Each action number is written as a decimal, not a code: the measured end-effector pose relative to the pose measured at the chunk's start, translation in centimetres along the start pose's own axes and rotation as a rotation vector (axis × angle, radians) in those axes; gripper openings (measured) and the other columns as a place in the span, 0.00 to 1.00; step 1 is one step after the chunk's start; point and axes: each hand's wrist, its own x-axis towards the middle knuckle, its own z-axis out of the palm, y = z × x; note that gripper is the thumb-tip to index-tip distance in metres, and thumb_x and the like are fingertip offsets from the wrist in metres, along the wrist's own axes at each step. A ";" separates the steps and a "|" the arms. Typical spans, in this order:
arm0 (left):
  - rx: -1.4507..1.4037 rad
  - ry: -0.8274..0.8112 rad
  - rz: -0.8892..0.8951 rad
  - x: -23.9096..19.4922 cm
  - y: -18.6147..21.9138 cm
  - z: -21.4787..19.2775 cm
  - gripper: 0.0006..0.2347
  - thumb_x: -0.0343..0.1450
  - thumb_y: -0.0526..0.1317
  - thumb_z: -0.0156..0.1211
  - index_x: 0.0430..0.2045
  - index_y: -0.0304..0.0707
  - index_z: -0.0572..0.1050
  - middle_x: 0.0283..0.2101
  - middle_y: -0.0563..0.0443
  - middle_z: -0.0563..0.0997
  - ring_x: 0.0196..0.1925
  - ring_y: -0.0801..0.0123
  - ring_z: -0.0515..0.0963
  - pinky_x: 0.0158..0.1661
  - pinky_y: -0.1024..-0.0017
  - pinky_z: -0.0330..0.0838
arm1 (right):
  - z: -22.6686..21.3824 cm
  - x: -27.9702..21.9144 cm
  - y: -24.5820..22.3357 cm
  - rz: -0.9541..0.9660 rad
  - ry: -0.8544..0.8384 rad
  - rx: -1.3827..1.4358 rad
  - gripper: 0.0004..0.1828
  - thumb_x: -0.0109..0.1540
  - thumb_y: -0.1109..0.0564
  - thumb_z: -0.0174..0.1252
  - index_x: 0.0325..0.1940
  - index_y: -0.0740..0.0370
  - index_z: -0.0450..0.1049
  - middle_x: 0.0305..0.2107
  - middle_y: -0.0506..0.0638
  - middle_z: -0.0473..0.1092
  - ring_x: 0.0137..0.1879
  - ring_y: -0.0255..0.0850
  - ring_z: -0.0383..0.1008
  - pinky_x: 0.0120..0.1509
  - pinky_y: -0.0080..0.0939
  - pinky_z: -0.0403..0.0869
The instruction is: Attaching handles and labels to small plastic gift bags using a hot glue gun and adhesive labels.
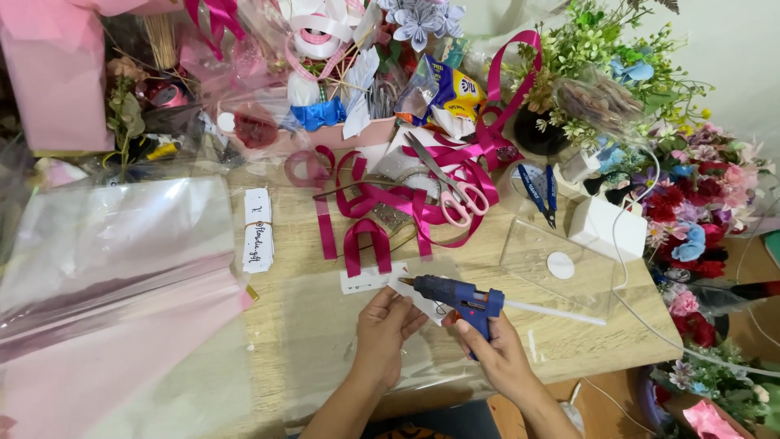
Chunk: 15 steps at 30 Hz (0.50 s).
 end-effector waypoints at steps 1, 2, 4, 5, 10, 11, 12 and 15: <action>0.001 -0.001 0.001 0.0 0.0 0.0 0.11 0.73 0.31 0.54 0.47 0.37 0.80 0.38 0.47 0.84 0.39 0.62 0.84 0.48 0.64 0.82 | 0.0 0.0 0.0 -0.001 0.001 0.000 0.19 0.66 0.56 0.52 0.60 0.64 0.68 0.37 0.53 0.79 0.25 0.35 0.63 0.30 0.34 0.67; 0.001 -0.002 0.004 0.0 -0.1 0.0 0.11 0.73 0.31 0.54 0.47 0.37 0.80 0.35 0.48 0.83 0.38 0.63 0.84 0.48 0.64 0.82 | 0.0 -0.1 -0.1 0.021 0.016 -0.024 0.17 0.66 0.55 0.53 0.57 0.63 0.70 0.35 0.52 0.78 0.25 0.35 0.64 0.31 0.34 0.68; 0.002 -0.003 0.008 -0.2 0.0 0.1 0.11 0.73 0.30 0.54 0.47 0.38 0.80 0.33 0.48 0.82 0.36 0.64 0.83 0.48 0.64 0.82 | 0.0 -0.1 0.1 0.043 0.032 -0.049 0.15 0.65 0.53 0.54 0.53 0.63 0.72 0.33 0.50 0.77 0.26 0.34 0.65 0.32 0.34 0.68; 0.001 -0.009 0.001 -0.3 0.2 0.2 0.13 0.73 0.30 0.53 0.50 0.38 0.79 0.35 0.48 0.83 0.38 0.63 0.84 0.49 0.63 0.82 | -0.1 -0.1 0.3 0.046 0.032 -0.056 0.15 0.65 0.53 0.54 0.52 0.62 0.73 0.32 0.50 0.77 0.26 0.35 0.65 0.32 0.35 0.68; 0.021 -0.014 -0.005 -0.7 0.7 0.4 0.15 0.73 0.31 0.52 0.52 0.39 0.79 0.37 0.47 0.84 0.39 0.62 0.85 0.51 0.63 0.81 | -0.1 0.1 0.4 0.024 0.007 -0.081 0.16 0.66 0.53 0.53 0.55 0.62 0.71 0.32 0.49 0.77 0.26 0.35 0.64 0.31 0.35 0.68; 0.008 -0.008 0.002 -0.6 0.6 0.4 0.15 0.73 0.30 0.52 0.53 0.38 0.79 0.38 0.47 0.84 0.40 0.61 0.85 0.51 0.62 0.81 | -0.2 0.1 0.7 0.044 0.020 -0.045 0.16 0.65 0.54 0.54 0.55 0.63 0.71 0.33 0.51 0.77 0.26 0.35 0.64 0.31 0.35 0.67; -0.007 -0.002 0.008 -0.5 0.5 0.4 0.15 0.73 0.29 0.51 0.53 0.37 0.79 0.39 0.46 0.84 0.41 0.60 0.85 0.51 0.62 0.81 | -0.3 0.0 1.0 0.065 0.034 -0.010 0.17 0.65 0.54 0.54 0.56 0.63 0.70 0.33 0.53 0.77 0.26 0.36 0.64 0.31 0.36 0.67; -0.001 -0.007 0.029 0.0 -0.2 -0.2 0.12 0.73 0.30 0.54 0.48 0.38 0.80 0.31 0.52 0.79 0.36 0.67 0.81 0.52 0.62 0.82 | -0.2 0.0 0.1 0.019 -0.011 -0.019 0.15 0.66 0.54 0.53 0.54 0.64 0.71 0.33 0.53 0.77 0.27 0.36 0.65 0.31 0.35 0.67</action>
